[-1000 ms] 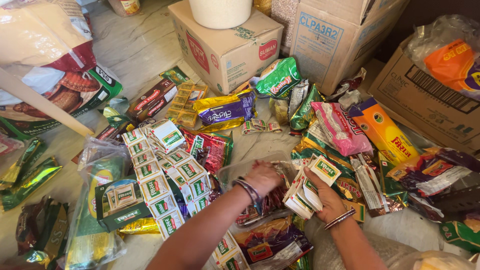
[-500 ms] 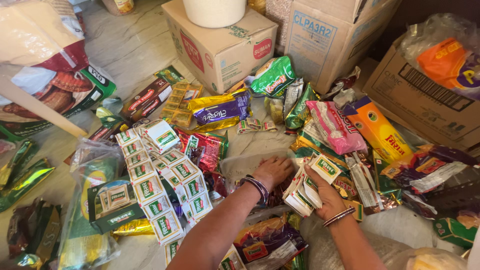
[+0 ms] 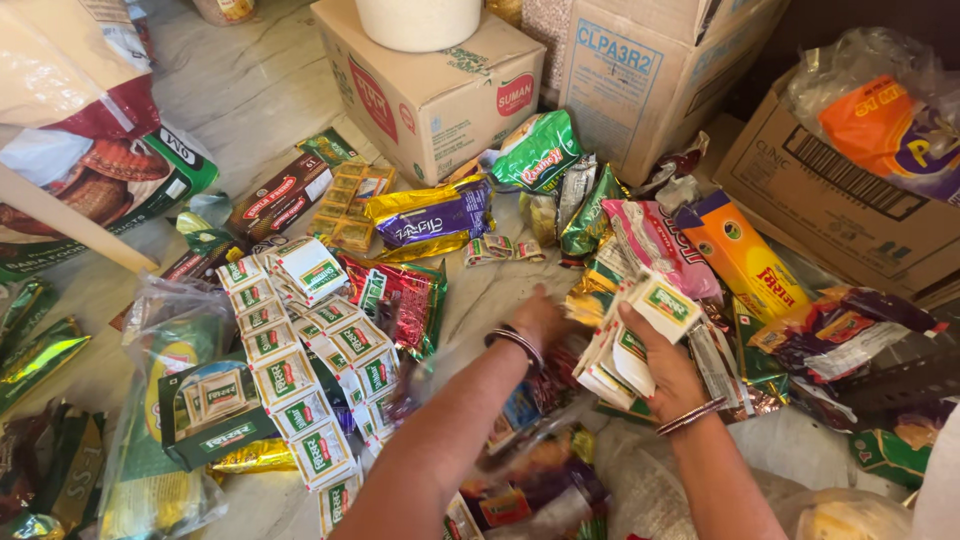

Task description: The person sits on the floor and sorts small white and green packets from a larger pile of assorted snack items. They separate the packets by hand and place them into a clear plastic container.

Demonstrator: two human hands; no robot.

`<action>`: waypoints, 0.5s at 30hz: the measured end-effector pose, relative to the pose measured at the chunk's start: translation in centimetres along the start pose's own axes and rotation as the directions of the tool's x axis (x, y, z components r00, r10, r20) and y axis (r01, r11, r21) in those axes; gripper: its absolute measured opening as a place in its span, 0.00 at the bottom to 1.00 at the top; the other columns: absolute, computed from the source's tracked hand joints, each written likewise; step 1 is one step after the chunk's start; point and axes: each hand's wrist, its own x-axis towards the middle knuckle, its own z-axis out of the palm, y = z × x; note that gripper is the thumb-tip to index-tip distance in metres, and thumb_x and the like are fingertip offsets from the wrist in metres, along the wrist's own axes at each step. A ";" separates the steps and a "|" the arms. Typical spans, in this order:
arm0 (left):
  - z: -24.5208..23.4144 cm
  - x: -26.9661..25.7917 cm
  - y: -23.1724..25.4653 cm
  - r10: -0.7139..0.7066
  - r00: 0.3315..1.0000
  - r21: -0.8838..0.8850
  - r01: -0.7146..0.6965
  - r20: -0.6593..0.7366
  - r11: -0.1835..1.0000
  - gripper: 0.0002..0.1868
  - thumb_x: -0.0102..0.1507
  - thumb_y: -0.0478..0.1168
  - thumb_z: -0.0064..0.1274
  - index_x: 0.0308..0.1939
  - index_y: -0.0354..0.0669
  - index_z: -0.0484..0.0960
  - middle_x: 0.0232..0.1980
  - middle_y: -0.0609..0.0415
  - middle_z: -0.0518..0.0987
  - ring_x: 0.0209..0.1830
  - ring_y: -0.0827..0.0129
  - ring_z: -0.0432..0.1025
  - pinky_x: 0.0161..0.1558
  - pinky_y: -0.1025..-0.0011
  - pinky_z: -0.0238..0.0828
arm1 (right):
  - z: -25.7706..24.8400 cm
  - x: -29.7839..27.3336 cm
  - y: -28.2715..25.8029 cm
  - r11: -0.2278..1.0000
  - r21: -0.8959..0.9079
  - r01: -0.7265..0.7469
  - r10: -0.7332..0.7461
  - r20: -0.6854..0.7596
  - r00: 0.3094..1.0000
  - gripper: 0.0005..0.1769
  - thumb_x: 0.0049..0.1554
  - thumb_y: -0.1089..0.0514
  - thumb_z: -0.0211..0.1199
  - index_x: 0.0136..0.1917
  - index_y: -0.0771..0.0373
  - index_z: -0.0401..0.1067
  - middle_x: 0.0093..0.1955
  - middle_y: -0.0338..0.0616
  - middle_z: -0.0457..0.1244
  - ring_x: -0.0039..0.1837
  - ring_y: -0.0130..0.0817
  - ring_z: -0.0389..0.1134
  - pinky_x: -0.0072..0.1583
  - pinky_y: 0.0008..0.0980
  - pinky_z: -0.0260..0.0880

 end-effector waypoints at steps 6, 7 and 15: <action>4.8 -6.7 -3.5 -0.219 0.971 -0.230 0.194 -0.092 0.954 0.15 0.63 0.45 0.50 0.52 0.56 0.84 0.47 0.53 0.85 0.50 0.60 0.80 0.49 0.61 0.73 | 3.7 -2.0 0.2 0.897 -0.417 0.146 -0.035 0.262 0.964 0.19 0.54 0.57 0.70 0.58 0.65 0.75 0.49 0.42 0.73 0.48 0.31 0.73 0.49 0.35 0.74; 5.2 -7.8 -3.9 -0.204 0.973 -0.204 0.179 -0.107 0.962 0.16 0.59 0.46 0.53 0.51 0.52 0.83 0.46 0.54 0.85 0.49 0.60 0.80 0.47 0.62 0.73 | 4.6 -2.8 0.6 0.892 -0.430 0.138 0.004 0.313 0.950 0.21 0.51 0.58 0.71 0.58 0.64 0.74 0.47 0.43 0.73 0.48 0.32 0.74 0.50 0.35 0.75; 6.8 -12.0 -6.7 -0.065 0.993 -0.400 0.022 -0.095 0.916 0.17 0.68 0.49 0.41 0.55 0.46 0.74 0.45 0.42 0.83 0.46 0.50 0.80 0.44 0.54 0.76 | 11.7 -10.0 5.1 0.835 -0.497 0.236 0.260 0.735 0.627 0.38 0.39 0.64 0.80 0.62 0.58 0.70 0.53 0.34 0.72 0.55 0.24 0.73 0.60 0.31 0.75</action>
